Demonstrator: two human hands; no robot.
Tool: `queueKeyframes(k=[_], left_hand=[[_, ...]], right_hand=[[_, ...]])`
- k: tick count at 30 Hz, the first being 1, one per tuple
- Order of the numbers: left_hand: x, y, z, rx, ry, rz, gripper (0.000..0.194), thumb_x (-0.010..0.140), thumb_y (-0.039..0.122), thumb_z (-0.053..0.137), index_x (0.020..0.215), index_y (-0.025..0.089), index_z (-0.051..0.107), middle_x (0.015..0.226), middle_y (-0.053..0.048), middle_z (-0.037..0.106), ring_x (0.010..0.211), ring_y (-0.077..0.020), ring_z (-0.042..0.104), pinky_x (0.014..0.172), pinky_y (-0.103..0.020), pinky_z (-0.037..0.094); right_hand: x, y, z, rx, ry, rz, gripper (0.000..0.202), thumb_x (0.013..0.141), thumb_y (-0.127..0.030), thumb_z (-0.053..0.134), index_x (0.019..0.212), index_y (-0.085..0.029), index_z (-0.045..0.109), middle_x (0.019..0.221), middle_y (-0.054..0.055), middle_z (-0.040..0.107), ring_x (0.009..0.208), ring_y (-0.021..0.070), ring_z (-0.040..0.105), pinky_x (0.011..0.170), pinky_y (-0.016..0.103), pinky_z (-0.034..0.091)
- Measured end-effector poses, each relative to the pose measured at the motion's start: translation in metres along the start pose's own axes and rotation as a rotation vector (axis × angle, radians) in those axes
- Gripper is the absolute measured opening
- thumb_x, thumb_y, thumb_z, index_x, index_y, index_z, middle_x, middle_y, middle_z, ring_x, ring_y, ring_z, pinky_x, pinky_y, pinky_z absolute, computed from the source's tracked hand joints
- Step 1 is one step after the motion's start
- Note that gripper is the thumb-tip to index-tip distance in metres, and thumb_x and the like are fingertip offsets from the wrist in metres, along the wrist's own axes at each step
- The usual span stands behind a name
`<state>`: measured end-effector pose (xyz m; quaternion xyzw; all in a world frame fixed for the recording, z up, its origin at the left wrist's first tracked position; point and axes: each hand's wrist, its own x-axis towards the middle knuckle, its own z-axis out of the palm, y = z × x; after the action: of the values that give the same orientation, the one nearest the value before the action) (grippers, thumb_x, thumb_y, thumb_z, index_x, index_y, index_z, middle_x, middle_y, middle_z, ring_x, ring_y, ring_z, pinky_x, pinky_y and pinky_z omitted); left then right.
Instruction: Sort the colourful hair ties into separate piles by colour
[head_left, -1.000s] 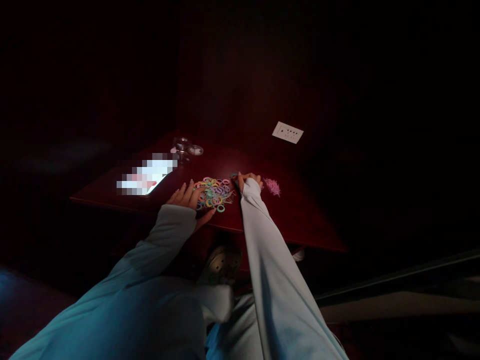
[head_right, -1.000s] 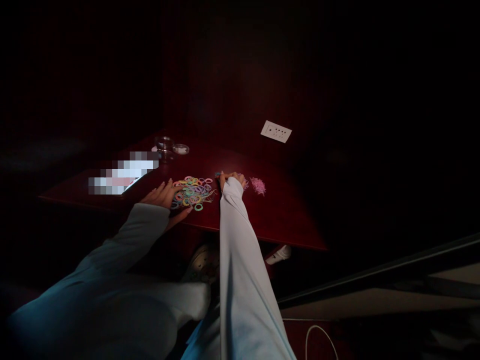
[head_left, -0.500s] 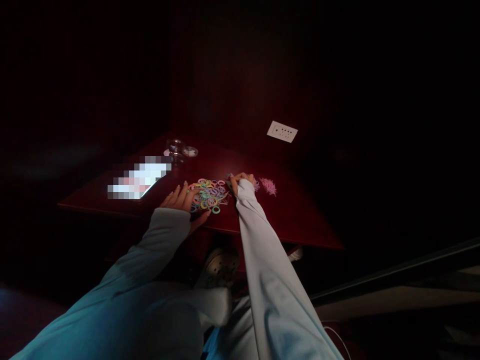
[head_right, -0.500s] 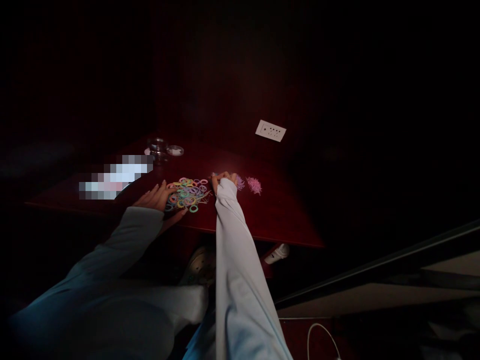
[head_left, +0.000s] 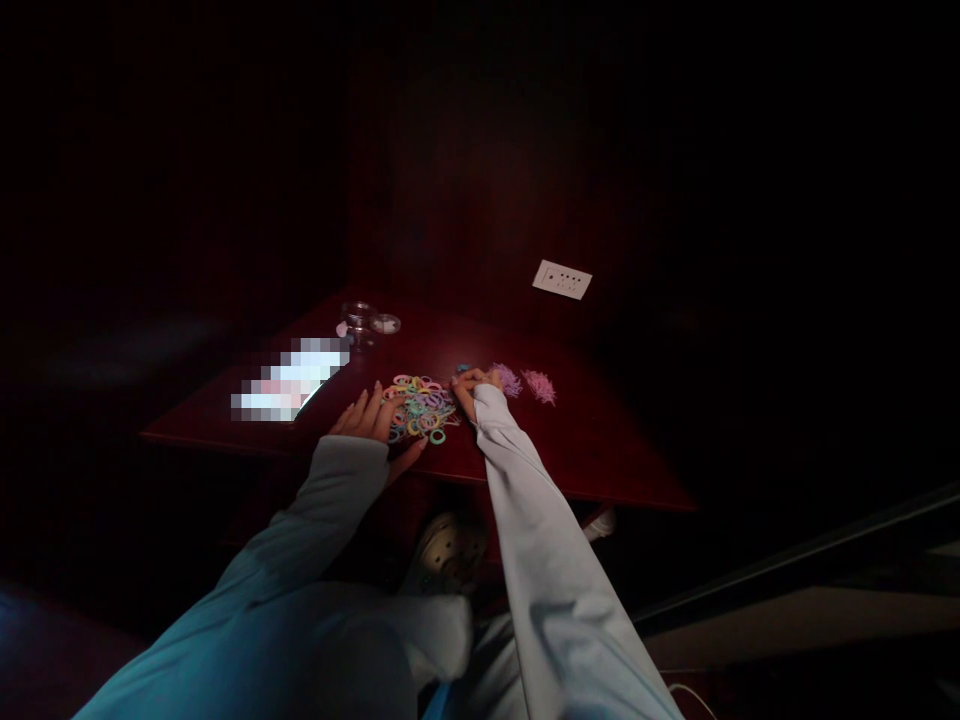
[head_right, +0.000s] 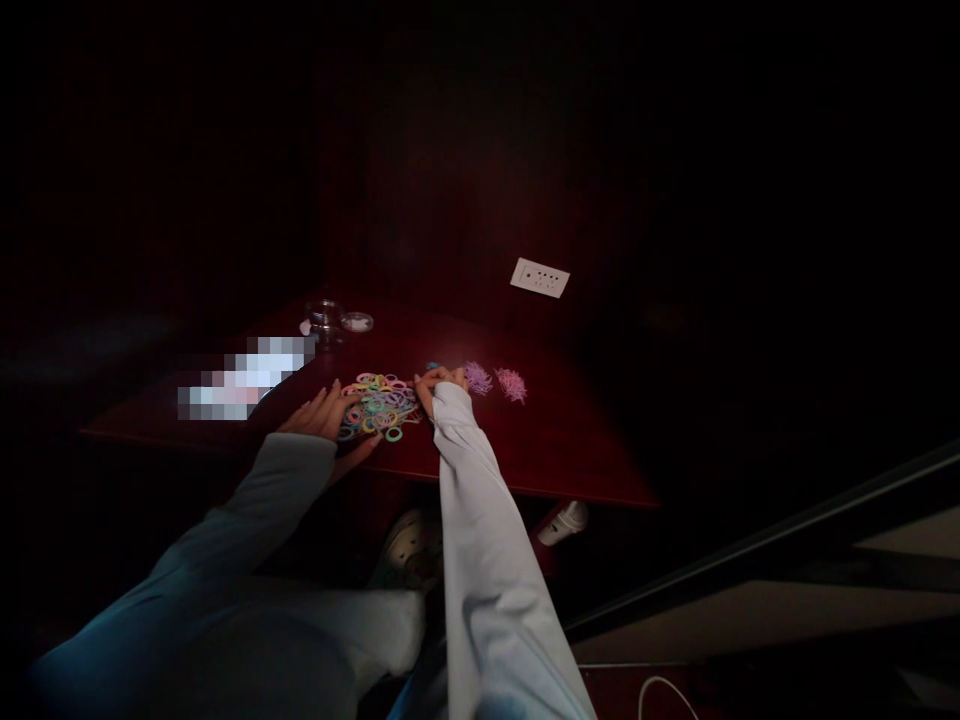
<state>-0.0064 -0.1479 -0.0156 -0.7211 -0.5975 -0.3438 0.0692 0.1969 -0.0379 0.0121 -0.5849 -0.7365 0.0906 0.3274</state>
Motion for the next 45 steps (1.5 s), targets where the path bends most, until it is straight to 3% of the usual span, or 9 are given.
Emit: queueKeyframes(k=[4,9,16,26,30,36,40,42,45], left_hand=[[0.000,-0.002,0.004,-0.009,0.001,0.007,0.074,0.089,0.055,0.060,0.148,0.010,0.057,0.162,-0.026,0.051,0.146,-0.0453,0.054,0.118,-0.055,0.044],[-0.002,-0.002,0.005,0.001,0.030,0.015,0.071,0.091,0.056,0.058,0.146,0.012,0.059,0.162,-0.025,0.051,0.146,-0.0429,0.055,0.118,-0.053,0.046],[-0.002,-0.003,0.001,0.009,0.007,0.011,0.070,0.092,0.058,0.059,0.148,0.016,0.059,0.165,-0.021,0.049,0.148,-0.0404,0.054,0.120,-0.050,0.044],[0.000,-0.002,-0.008,0.001,-0.053,0.018,0.074,0.091,0.059,0.059,0.151,0.015,0.058,0.166,-0.021,0.047,0.148,-0.0405,0.053,0.120,-0.050,0.044],[-0.001,-0.002,-0.008,0.005,-0.038,0.025,0.076,0.089,0.060,0.062,0.151,0.015,0.057,0.166,-0.021,0.048,0.148,-0.0405,0.053,0.120,-0.050,0.044],[-0.001,-0.002,-0.011,-0.005,-0.051,0.019,0.072,0.092,0.058,0.059,0.150,0.017,0.058,0.166,-0.020,0.048,0.148,-0.0398,0.053,0.120,-0.050,0.044],[0.000,-0.001,-0.012,-0.018,-0.061,0.012,0.071,0.092,0.057,0.060,0.150,0.015,0.058,0.166,-0.022,0.047,0.148,-0.0414,0.053,0.120,-0.051,0.044],[0.000,0.000,-0.011,-0.022,-0.050,0.007,0.071,0.092,0.056,0.059,0.149,0.014,0.058,0.166,-0.023,0.046,0.148,-0.0424,0.052,0.121,-0.052,0.043],[-0.001,0.000,-0.008,-0.028,-0.030,0.013,0.073,0.089,0.058,0.061,0.149,0.016,0.058,0.166,-0.022,0.047,0.149,-0.0425,0.052,0.122,-0.054,0.042]], right_hand=[[-0.006,0.004,-0.004,0.034,0.068,0.043,0.029,0.102,-0.042,0.064,0.090,-0.028,0.087,0.102,0.005,0.072,0.112,0.0247,0.053,0.104,0.040,0.037],[-0.018,0.012,-0.013,0.139,-0.030,-0.144,0.023,0.095,-0.045,0.075,0.111,-0.033,0.086,0.106,0.006,0.074,0.112,0.0246,0.055,0.103,0.039,0.040],[-0.021,0.018,-0.019,0.221,-0.081,-0.163,0.015,0.092,-0.044,0.080,0.099,-0.033,0.088,0.108,0.006,0.076,0.117,0.0249,0.058,0.108,0.041,0.040],[-0.019,0.021,-0.016,0.212,-0.129,-0.220,0.019,0.091,-0.051,0.080,0.093,-0.034,0.089,0.107,0.006,0.077,0.110,0.0235,0.059,0.101,0.039,0.043],[-0.015,0.022,-0.014,0.231,-0.114,-0.212,0.019,0.087,-0.050,0.084,0.084,-0.031,0.088,0.102,0.006,0.078,0.109,0.0242,0.061,0.102,0.041,0.043],[-0.012,0.022,-0.017,0.316,-0.063,-0.185,0.018,0.086,-0.046,0.084,0.087,-0.028,0.087,0.101,0.005,0.079,0.105,0.0222,0.068,0.108,0.041,0.041],[-0.014,0.016,-0.019,0.392,-0.106,-0.068,0.036,0.080,-0.060,0.083,0.082,-0.024,0.085,0.082,0.003,0.076,0.080,0.0180,0.063,0.085,0.034,0.046],[-0.017,0.012,-0.020,0.446,-0.137,0.015,0.043,0.076,-0.065,0.083,0.082,-0.023,0.085,0.070,0.001,0.069,0.066,0.0150,0.055,0.069,0.031,0.042],[-0.021,0.006,-0.022,0.514,-0.152,0.088,0.048,0.072,-0.067,0.083,0.083,-0.021,0.084,0.060,-0.001,0.062,0.059,0.0124,0.046,0.058,0.028,0.035]])
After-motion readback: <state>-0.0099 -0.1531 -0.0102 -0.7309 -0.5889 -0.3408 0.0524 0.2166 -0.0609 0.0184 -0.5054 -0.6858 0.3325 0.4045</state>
